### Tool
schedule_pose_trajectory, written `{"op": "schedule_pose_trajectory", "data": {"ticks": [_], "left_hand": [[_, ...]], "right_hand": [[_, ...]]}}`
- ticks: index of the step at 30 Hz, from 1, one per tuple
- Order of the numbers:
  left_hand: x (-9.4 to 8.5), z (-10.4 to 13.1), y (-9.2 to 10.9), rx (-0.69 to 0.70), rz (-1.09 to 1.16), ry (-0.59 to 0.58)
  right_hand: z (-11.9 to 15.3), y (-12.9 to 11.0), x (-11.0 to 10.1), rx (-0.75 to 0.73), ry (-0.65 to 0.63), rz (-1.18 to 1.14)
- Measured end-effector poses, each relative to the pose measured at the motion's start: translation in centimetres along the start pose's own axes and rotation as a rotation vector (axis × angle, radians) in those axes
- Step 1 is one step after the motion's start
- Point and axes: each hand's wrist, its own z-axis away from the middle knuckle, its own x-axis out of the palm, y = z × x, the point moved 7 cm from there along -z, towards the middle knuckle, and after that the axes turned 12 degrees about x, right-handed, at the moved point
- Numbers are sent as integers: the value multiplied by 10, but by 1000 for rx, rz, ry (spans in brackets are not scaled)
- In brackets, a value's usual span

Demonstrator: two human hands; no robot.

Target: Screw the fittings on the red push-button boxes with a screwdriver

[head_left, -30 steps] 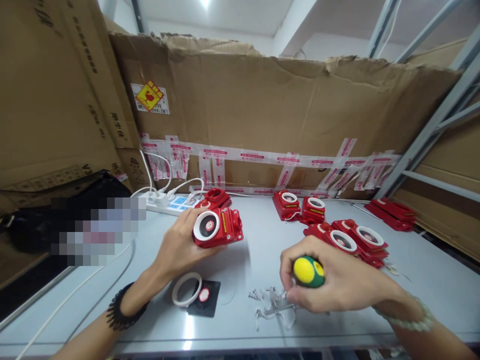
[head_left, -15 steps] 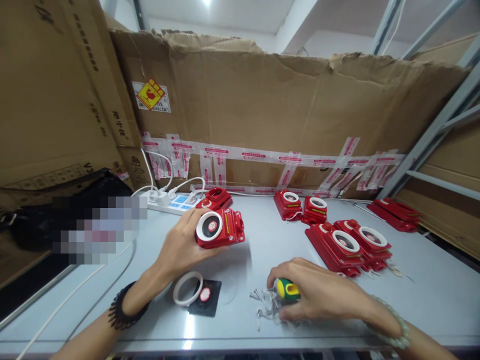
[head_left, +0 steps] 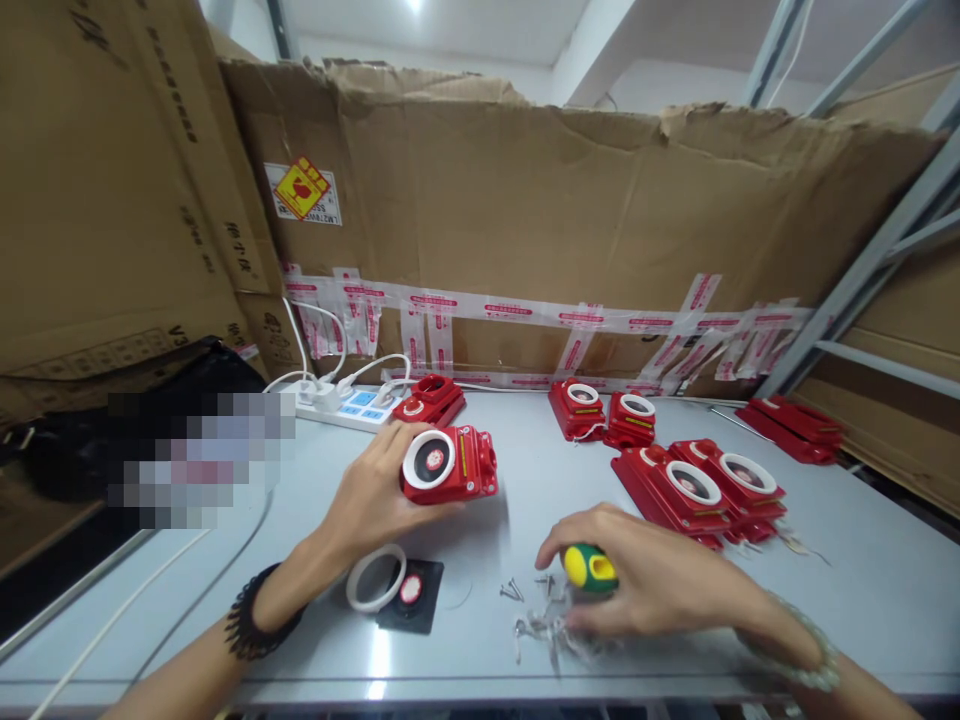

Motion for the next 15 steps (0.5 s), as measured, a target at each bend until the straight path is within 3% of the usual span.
{"op": "schedule_pose_trajectory", "data": {"ticks": [6,9,12,15], "left_hand": [[15,-11,12,23,127,-49],[20,-18,19,30,132,-79],[33,-22,22,16,101,-191],[50,-23,20,-11,19,-340]], "right_hand": [[-16,-2,-37,-25,355,-159],[-29,-2,-40,-42,418,-256],[-36,3,-44,-73,484,-310],[-29,12,-60,-88,673,-399]]}}
